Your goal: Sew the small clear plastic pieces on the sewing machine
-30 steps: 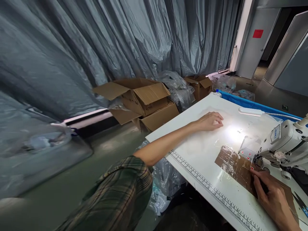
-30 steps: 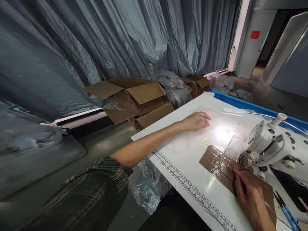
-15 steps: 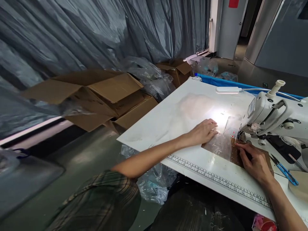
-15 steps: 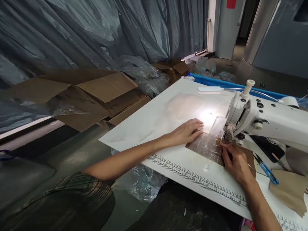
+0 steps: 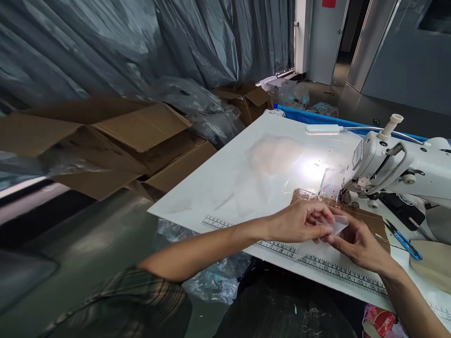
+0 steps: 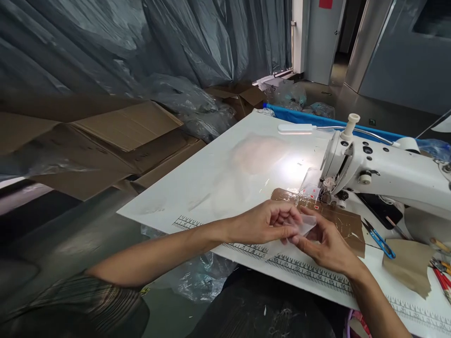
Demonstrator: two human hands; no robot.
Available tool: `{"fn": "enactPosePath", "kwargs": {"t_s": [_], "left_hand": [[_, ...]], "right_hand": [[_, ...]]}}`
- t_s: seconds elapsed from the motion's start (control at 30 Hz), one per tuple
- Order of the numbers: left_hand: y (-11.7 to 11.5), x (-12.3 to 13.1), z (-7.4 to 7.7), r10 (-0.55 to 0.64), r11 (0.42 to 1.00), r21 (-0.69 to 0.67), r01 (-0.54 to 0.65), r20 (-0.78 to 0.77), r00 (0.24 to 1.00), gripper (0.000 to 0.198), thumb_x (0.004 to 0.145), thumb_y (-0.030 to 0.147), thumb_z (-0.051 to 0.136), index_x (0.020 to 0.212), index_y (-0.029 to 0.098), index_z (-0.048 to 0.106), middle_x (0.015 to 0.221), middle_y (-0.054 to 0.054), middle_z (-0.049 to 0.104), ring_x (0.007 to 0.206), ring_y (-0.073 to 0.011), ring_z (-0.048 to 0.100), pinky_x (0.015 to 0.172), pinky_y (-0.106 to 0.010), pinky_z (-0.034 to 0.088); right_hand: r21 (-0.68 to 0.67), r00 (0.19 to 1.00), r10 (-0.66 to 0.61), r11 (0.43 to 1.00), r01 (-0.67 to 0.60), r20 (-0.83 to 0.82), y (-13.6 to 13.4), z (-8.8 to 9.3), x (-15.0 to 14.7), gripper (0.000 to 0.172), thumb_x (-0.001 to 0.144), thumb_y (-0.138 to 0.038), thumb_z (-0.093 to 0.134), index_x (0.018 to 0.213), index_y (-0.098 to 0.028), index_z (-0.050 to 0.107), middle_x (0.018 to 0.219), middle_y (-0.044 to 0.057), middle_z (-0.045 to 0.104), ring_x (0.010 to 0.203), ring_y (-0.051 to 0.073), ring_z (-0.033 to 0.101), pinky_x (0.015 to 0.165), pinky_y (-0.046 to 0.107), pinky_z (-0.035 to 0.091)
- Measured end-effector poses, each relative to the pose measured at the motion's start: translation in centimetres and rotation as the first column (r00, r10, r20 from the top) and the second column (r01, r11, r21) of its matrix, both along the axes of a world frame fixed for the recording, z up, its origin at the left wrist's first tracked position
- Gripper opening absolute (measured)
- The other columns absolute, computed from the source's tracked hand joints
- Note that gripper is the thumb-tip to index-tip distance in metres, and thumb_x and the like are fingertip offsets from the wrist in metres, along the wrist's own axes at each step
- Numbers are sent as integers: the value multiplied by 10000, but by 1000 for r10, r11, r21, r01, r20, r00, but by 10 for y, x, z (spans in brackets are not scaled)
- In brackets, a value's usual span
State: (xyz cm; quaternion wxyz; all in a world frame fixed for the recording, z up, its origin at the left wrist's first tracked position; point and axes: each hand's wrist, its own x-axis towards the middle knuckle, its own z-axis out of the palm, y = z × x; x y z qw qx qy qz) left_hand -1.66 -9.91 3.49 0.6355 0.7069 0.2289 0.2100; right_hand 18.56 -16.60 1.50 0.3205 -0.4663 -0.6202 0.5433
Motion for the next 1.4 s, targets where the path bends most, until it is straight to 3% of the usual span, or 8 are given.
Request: {"fn": "enactPosePath", "kwargs": {"t_s": [0.17, 0.33, 0.53, 0.67, 0.83, 1.0, 1.17, 1.4], "left_hand": [[25, -6, 5, 172, 933, 342, -114, -145, 974, 209, 945, 292, 498, 1019, 140, 621, 734, -11, 645, 635, -111, 614, 579, -235, 488], [73, 8, -13, 362, 570, 814, 110, -369, 856, 233, 937, 221, 473, 1097, 141, 624, 1027, -93, 646, 846, -176, 609, 690, -283, 449], [115, 68, -43, 392, 361, 883, 301, -436, 810, 262, 962, 221, 418, 1033, 119, 649, 1100, -149, 616, 906, -244, 595, 754, -357, 439], [139, 94, -45, 258, 203, 886, 417, -459, 850, 210, 887, 112, 447, 900, 126, 657, 1004, -147, 633, 896, -259, 583, 791, -382, 434], [147, 95, -38, 332, 192, 919, 344, -391, 858, 297, 841, 8, 383, 974, 101, 630, 1053, -181, 605, 998, -308, 560, 825, -423, 417], [111, 61, -33, 404, 246, 958, 147, -239, 883, 357, 836, 27, 398, 1097, 133, 617, 1132, -146, 611, 957, -253, 585, 786, -391, 466], [72, 25, -36, -81, 422, 858, 293, -286, 955, 264, 852, 208, 537, 1080, 217, 669, 1134, -58, 677, 972, -193, 628, 815, -327, 537], [68, 23, -49, -47, 288, 919, 269, -267, 962, 436, 900, 488, 625, 1221, 192, 626, 1352, -170, 572, 1115, -284, 610, 959, -461, 478]], "right_hand": [[-33, 998, -42, 999, 43, 36, 6, -3, 8, 384, 841, -494, 594, 1038, -176, 684, 791, 53, 722, 702, 159, 669, 658, 291, 562], [42, 907, -277, 960, 278, 316, 27, -18, 21, 350, 822, -403, 590, 1070, -176, 686, 705, 28, 694, 593, 163, 641, 548, 278, 518], [186, 871, -299, 952, 243, 389, 28, -21, 23, 442, 854, -481, 508, 1076, -150, 699, 678, 26, 655, 571, 160, 613, 549, 279, 495], [320, 828, -319, 930, 181, 460, 22, -13, 29, 429, 809, -434, 562, 1125, -179, 699, 707, 11, 675, 561, 134, 582, 573, 263, 489], [264, 835, -308, 943, 204, 456, 22, -11, 29, 410, 782, -393, 567, 1105, -183, 705, 726, 9, 691, 563, 126, 583, 567, 253, 493], [265, 827, -345, 932, 247, 444, 23, -16, 29, 397, 781, -389, 552, 1081, -183, 712, 680, 7, 674, 554, 141, 583, 551, 265, 479], [260, 826, -364, 926, 273, 430, 22, -16, 23, 391, 793, -398, 536, 1070, -176, 699, 681, 11, 668, 561, 143, 584, 536, 258, 449], [400, 651, -534, 843, 360, 540, 19, -23, 14, 244, 792, -415, 560, 807, -208, 688, 635, 14, 639, 547, 146, 549, 528, 267, 391]]}}
